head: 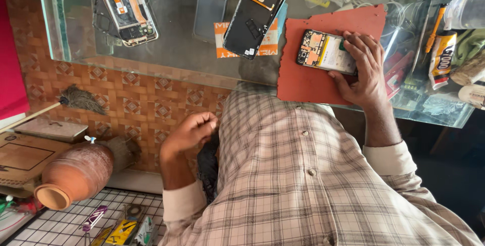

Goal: The person repairs a disassembled smartphone by using a screwdriver to adjust internal components, applying adhesive from a tube, and placing a small rubber gasket onto the device. The person then handles a phone back cover and aligns it with the phone body.

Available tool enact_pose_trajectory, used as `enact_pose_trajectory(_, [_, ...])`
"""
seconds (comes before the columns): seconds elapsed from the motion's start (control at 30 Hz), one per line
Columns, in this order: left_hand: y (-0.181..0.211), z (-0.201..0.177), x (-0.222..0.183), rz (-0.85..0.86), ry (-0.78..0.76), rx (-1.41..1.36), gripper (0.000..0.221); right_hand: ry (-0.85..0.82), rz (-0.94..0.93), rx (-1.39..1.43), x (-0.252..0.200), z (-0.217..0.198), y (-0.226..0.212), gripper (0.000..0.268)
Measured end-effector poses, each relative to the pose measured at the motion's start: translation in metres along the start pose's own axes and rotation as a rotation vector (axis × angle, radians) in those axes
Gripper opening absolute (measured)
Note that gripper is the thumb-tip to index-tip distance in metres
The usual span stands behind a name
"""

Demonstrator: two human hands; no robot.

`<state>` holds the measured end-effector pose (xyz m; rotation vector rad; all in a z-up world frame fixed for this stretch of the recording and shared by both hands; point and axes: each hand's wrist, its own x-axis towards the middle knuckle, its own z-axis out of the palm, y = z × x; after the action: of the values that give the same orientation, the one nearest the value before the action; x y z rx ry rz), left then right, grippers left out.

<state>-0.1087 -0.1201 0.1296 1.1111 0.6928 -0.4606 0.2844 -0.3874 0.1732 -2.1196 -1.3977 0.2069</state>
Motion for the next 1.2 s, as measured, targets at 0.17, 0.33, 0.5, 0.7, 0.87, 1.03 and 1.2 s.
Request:
enact_pose_trajectory(0.17, [0.114,0.045,0.001,0.520,0.434,0.484,0.013,-0.004,-0.041,-0.002,-0.003,0.000,0.004,0.058])
enact_pose_trajectory(0.33, [0.200,0.056,0.091,0.860,0.854,1.097,0.023,-0.026,-0.058,-0.002,-0.006,-0.002,0.008,0.057])
enact_pose_trajectory(0.5, [0.211,0.050,0.114,0.810,0.804,1.206,0.021,-0.016,-0.039,0.008,-0.003,-0.003,0.004,0.059])
enact_pose_trajectory(0.7, [0.202,0.046,0.112,0.821,0.775,1.094,0.012,-0.002,-0.039,0.035,0.000,-0.005,0.003,0.059])
enact_pose_trajectory(0.87, [0.204,0.046,0.121,0.771,0.782,1.100,0.020,0.007,-0.053,0.019,0.002,-0.007,0.001,0.061])
enact_pose_trajectory(1.03, [0.206,0.046,0.120,0.761,0.747,1.074,0.016,0.000,-0.057,0.053,0.003,-0.010,0.001,0.058])
enact_pose_trajectory(1.2, [0.206,0.044,0.115,0.831,0.769,1.092,0.008,0.250,0.189,0.069,0.012,-0.023,0.027,0.016])
